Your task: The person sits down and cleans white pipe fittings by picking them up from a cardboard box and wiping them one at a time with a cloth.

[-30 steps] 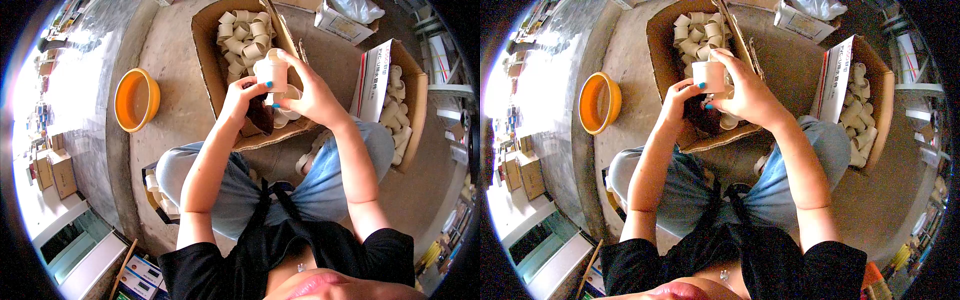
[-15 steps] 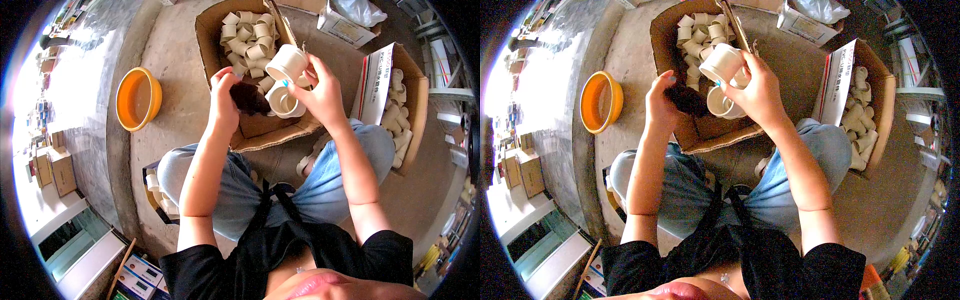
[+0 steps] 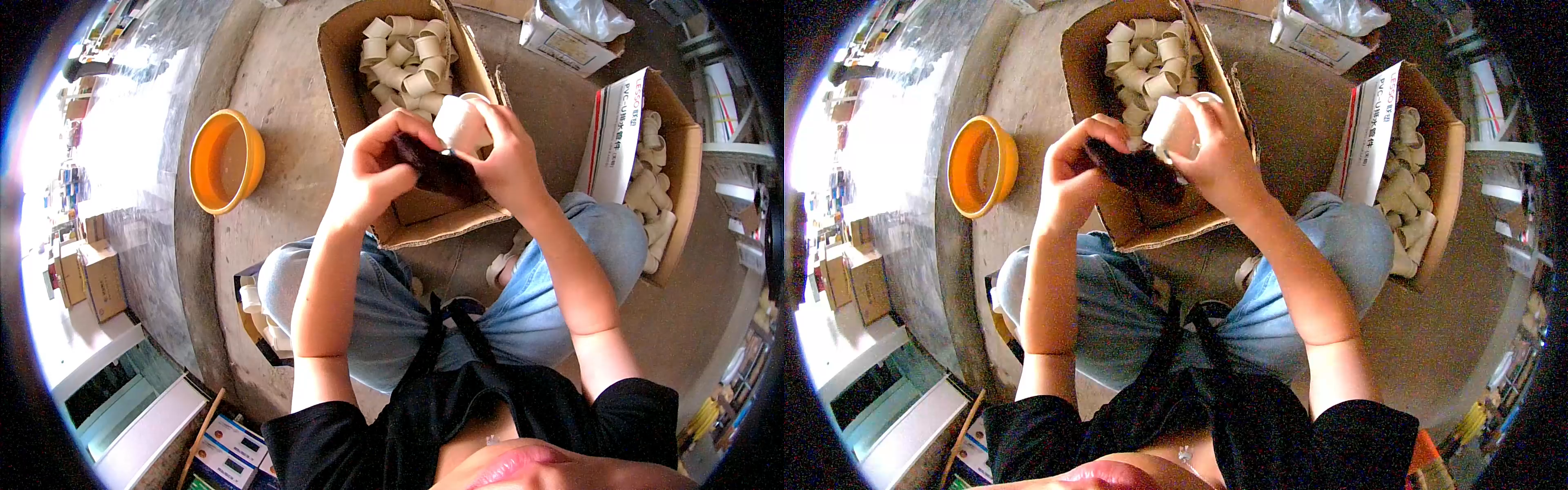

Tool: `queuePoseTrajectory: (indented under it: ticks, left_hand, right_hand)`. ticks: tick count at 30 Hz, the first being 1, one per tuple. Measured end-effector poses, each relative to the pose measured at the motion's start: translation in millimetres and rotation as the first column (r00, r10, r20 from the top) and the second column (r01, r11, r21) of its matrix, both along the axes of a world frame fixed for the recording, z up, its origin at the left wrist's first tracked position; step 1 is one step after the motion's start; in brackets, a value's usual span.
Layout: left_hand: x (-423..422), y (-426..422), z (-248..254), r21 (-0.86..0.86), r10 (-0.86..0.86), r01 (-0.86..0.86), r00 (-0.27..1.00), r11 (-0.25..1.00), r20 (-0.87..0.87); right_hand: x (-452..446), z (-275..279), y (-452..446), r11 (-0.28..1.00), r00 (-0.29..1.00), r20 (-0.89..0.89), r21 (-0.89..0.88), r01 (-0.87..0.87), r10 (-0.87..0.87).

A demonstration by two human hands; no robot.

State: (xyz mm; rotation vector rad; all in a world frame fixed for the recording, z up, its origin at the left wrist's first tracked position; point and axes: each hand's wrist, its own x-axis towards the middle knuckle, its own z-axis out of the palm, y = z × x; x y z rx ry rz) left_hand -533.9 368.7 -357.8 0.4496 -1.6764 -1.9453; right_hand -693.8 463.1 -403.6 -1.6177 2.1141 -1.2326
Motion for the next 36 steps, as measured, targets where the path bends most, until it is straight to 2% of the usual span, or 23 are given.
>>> queuePoseTrajectory:
  ticks: [2, 4, 5, 7, 9, 10, 13, 14, 15, 18, 21, 22, 27, 30, 33, 35, 36]
  left_hand:
    - [-8, 7, -2, -0.156, 0.153, -0.144, 0.987, 0.977, 0.048]
    - [-13, 10, -10, -0.35, 0.338, -0.289, 0.937, 0.891, 0.085]
    - [-17, 12, -16, -0.339, 0.456, -0.388, 0.877, 0.857, 0.149]
    - [-21, 13, -25, -0.39, 0.649, -0.569, 0.754, 0.724, 0.103]
    - [-20, 15, -23, -0.846, 0.797, -0.396, 0.602, 0.358, 0.055]
    - [-20, 16, -21, -0.965, 0.846, -0.228, 0.534, 0.129, -0.013]
    - [-22, 18, -42, -0.771, 0.657, -0.22, 0.685, 0.598, 0.315]
    - [-25, 24, -49, -0.604, 0.598, -0.313, 0.719, 0.733, 0.353]
    - [-28, 31, -41, -0.556, 0.579, -0.322, 0.721, 0.766, 0.38]
    - [-31, 36, -47, -0.511, 0.561, -0.357, 0.76, 0.782, 0.327]
    - [-26, 29, -45, -0.417, 0.434, -0.234, 0.754, 0.878, 0.492]
    - [-27, 29, -51, -0.424, 0.49, -0.31, 0.759, 0.851, 0.429]
    - [-24, 26, -58, 0.032, 0.386, -0.424, 0.851, 0.905, 0.356]
    - [-26, 27, -41, 0.335, 0.323, -0.423, 0.892, 0.842, 0.315]
    - [-22, 20, -50, 0.538, 0.258, -0.399, 0.912, 0.743, 0.32]
    - [-19, 12, -51, 0.597, 0.203, -0.347, 0.933, 0.723, 0.296]
    - [-22, 10, -40, 0.695, 0.169, -0.338, 0.938, 0.635, 0.302]
  right_hand:
    - [6, 3, 4, 0.997, 0.998, 0.018, 0.05, -0.057, 0.056]
    - [12, 4, 7, 0.993, 0.992, 0.046, 0.0, -0.121, 0.12]
    - [14, 4, 8, 0.988, 0.986, 0.058, -0.025, -0.152, 0.154]
    - [17, 9, 9, 0.986, 0.981, 0.096, -0.022, -0.168, 0.169]
    - [19, 8, 10, 0.986, 0.981, 0.104, -0.04, -0.162, 0.165]
    - [20, 5, 10, 0.987, 0.981, 0.112, -0.043, -0.154, 0.158]
    - [21, -1, 10, 0.99, 0.984, 0.121, -0.057, -0.127, 0.133]
    - [22, -1, 11, 0.991, 0.986, 0.115, -0.065, -0.116, 0.123]
    - [22, -1, 11, 0.992, 0.988, 0.109, -0.073, -0.105, 0.113]
    - [19, -3, 12, 0.981, 0.986, 0.04, -0.11, -0.159, 0.164]
    - [14, 4, 13, 0.963, 0.97, 0.006, -0.123, -0.24, 0.242]
    - [13, 5, 13, 0.957, 0.964, 0.005, -0.118, -0.265, 0.267]
    - [5, 10, 13, 0.926, 0.929, 0.042, -0.114, -0.361, 0.367]
    - [3, 8, 12, 0.916, 0.924, 0.045, -0.151, -0.371, 0.381]
    - [3, 7, 13, 0.911, 0.915, 0.095, -0.182, -0.37, 0.391]
    - [4, 10, 15, 0.906, 0.899, 0.16, -0.192, -0.377, 0.407]
    - [5, 13, 16, 0.903, 0.886, 0.198, -0.192, -0.385, 0.42]
